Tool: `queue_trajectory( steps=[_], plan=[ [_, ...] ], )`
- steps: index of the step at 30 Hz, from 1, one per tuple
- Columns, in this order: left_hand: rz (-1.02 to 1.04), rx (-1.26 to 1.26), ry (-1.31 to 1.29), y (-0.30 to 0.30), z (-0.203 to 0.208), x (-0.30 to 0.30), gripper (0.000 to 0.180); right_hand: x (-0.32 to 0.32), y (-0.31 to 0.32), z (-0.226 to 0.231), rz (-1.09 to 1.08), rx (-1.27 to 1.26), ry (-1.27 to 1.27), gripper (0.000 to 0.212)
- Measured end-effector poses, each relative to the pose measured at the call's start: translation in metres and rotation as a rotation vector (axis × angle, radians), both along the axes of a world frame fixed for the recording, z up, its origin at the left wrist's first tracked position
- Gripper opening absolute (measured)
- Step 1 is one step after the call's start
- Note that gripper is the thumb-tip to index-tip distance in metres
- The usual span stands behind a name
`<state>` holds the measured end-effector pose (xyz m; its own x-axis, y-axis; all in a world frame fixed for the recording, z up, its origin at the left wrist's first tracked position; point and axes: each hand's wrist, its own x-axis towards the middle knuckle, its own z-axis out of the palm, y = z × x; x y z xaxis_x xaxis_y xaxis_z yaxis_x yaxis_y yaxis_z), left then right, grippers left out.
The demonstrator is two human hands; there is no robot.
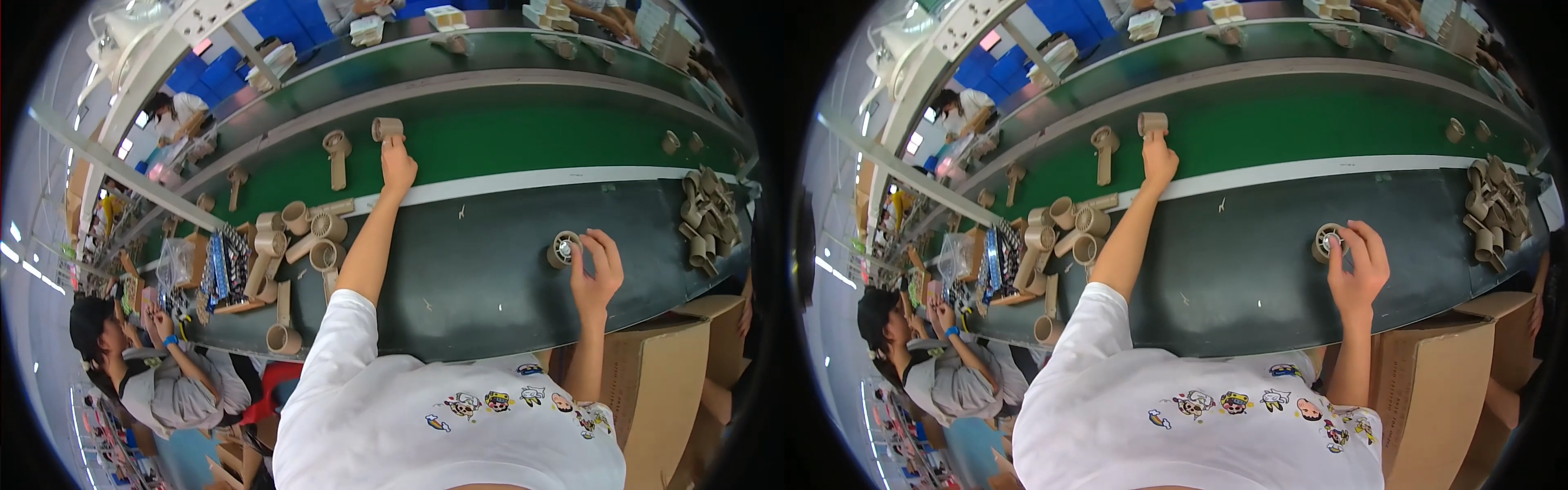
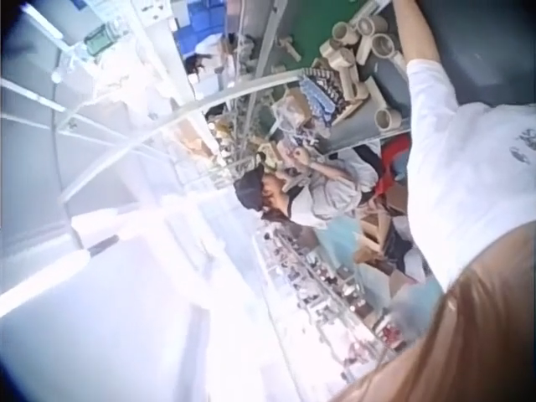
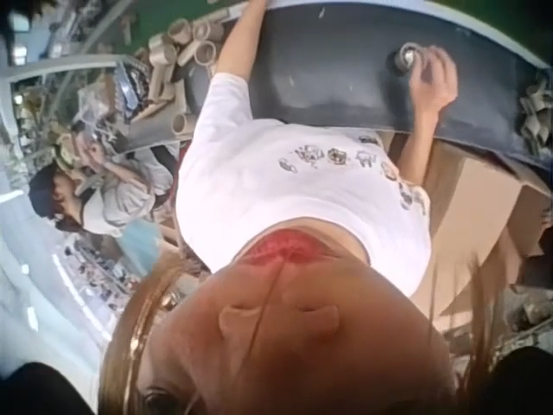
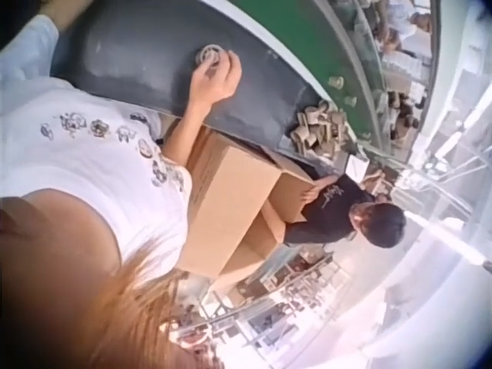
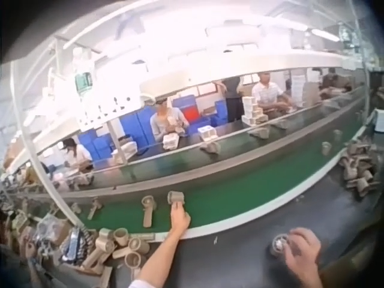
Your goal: The person assembles handheld fans by wiring the motor components into the casing by hand and placing the assembled pieces onto the conveyor belt. The person then scoops fan housing parts out of a cardboard box and piles them onto the conveyor table.
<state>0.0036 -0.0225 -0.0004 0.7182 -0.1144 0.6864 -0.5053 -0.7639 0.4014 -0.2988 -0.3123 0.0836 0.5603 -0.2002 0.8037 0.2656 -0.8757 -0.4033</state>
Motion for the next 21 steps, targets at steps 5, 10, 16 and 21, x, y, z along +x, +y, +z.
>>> queue_trajectory(
  steps=[5, 10, 16, 21],
  plan=[
    [-0.183, 0.121, -0.007, -0.036, -0.006, 0.017, 0.040, -0.004, -0.006, 0.003, -0.037, 0.025, 0.076, 0.021],
    [-0.192, 0.235, 0.046, -0.053, -0.005, 0.033, 0.036, -0.006, -0.015, 0.002, 0.053, 0.087, 0.212, 0.022],
    [-0.061, 0.141, 0.028, -0.045, 0.042, -0.015, 0.028, 0.005, -0.038, -0.018, 0.413, 0.463, 0.481, 0.038],
    [0.025, 0.234, 0.306, -0.004, 0.119, -0.158, 0.025, 0.025, -0.050, -0.028, 0.717, 0.519, 0.676, 0.065]
  ],
)
